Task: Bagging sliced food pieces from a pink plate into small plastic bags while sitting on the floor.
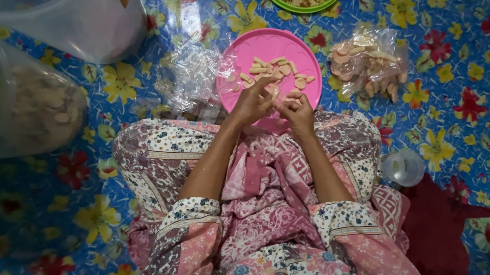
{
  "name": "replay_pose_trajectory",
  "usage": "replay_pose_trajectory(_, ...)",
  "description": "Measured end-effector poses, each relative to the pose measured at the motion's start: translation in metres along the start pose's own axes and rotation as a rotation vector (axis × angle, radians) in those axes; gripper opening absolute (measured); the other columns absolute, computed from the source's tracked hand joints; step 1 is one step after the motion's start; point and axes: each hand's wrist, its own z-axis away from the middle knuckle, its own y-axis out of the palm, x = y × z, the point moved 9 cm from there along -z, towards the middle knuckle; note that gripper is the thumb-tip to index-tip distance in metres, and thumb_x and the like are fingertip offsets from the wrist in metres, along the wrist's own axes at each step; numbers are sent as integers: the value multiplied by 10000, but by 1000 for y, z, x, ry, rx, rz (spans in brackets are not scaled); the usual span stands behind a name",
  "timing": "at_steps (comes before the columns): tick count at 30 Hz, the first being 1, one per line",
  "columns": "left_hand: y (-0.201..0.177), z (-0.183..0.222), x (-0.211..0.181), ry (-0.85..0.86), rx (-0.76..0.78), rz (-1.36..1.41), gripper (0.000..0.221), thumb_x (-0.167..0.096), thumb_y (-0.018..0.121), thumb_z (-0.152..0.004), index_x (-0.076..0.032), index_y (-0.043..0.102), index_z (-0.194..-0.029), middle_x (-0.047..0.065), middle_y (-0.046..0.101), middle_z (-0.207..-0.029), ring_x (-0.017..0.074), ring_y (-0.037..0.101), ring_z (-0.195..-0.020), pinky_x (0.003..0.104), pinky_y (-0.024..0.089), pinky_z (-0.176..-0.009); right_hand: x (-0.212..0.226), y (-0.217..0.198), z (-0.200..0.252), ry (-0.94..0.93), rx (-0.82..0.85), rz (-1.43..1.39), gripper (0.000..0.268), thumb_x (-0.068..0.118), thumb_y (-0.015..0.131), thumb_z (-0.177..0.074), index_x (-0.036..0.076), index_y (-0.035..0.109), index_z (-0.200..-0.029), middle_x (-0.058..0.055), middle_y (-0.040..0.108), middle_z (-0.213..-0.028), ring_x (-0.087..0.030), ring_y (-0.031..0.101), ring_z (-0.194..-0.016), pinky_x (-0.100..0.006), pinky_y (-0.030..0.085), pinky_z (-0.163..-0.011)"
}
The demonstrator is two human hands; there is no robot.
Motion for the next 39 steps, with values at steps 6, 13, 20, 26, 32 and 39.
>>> replay_pose_trajectory(6, -30, -2, -11, -79, -222, -178, 473, -65, 620, -788, -174, 511, -1235, 195, 651, -811, 350, 680, -696, 443, 557, -651, -3, -9, -9, 0, -65, 53, 293, 85, 679, -807, 94, 504, -1042, -35, 637, -817, -97, 619, -682, -182, 513, -594)
replay_pose_trajectory(13, -46, -7, 6, -94, -351, -264, 501, -120, 665, -759, -247, 520, -1222, 134, 669, -808, 302, 680, -795, 412, 548, -700, -12, -1, -19, -123, -21, 577, 187, 85, 660, -774, 154, 651, -948, -51, 656, -849, -186, 646, -812, -286, 528, -686)
replay_pose_trajectory(20, -41, -10, -1, -86, -304, -247, 470, -105, 654, -766, -252, 537, -1196, 130, 675, -782, 304, 685, -751, 403, 552, -672, -14, 46, -7, -572, 295, 1056, 160, 66, 635, -729, 90, 631, -888, -94, 533, -893, -295, 558, -882, -387, 492, -739)
replay_pose_trajectory(26, -37, -17, 25, -67, -264, -264, 470, -117, 682, -752, -275, 547, -1174, 95, 674, -773, 258, 684, -713, 367, 554, -644, -20, 42, -8, -520, 315, 1061, 188, 56, 612, -716, 92, 608, -900, -90, 527, -873, -300, 566, -890, -389, 487, -766)
replay_pose_trajectory(32, -31, -14, 19, -83, -221, -220, 442, -82, 686, -737, -230, 583, -1142, 111, 662, -764, 263, 678, -700, 371, 552, -666, 5, 14, -6, -191, 55, 648, 146, 139, 675, -794, 139, 661, -939, -82, 627, -829, -230, 634, -787, -316, 501, -713)
replay_pose_trajectory(39, -16, -13, 34, -62, -117, -240, 441, -86, 705, -691, -228, 609, -1097, 110, 662, -744, 282, 681, -710, 397, 547, -682, -8, -7, -16, -36, -88, 354, 187, 164, 716, -776, 133, 673, -955, -53, 672, -822, -134, 638, -706, -245, 490, -659)
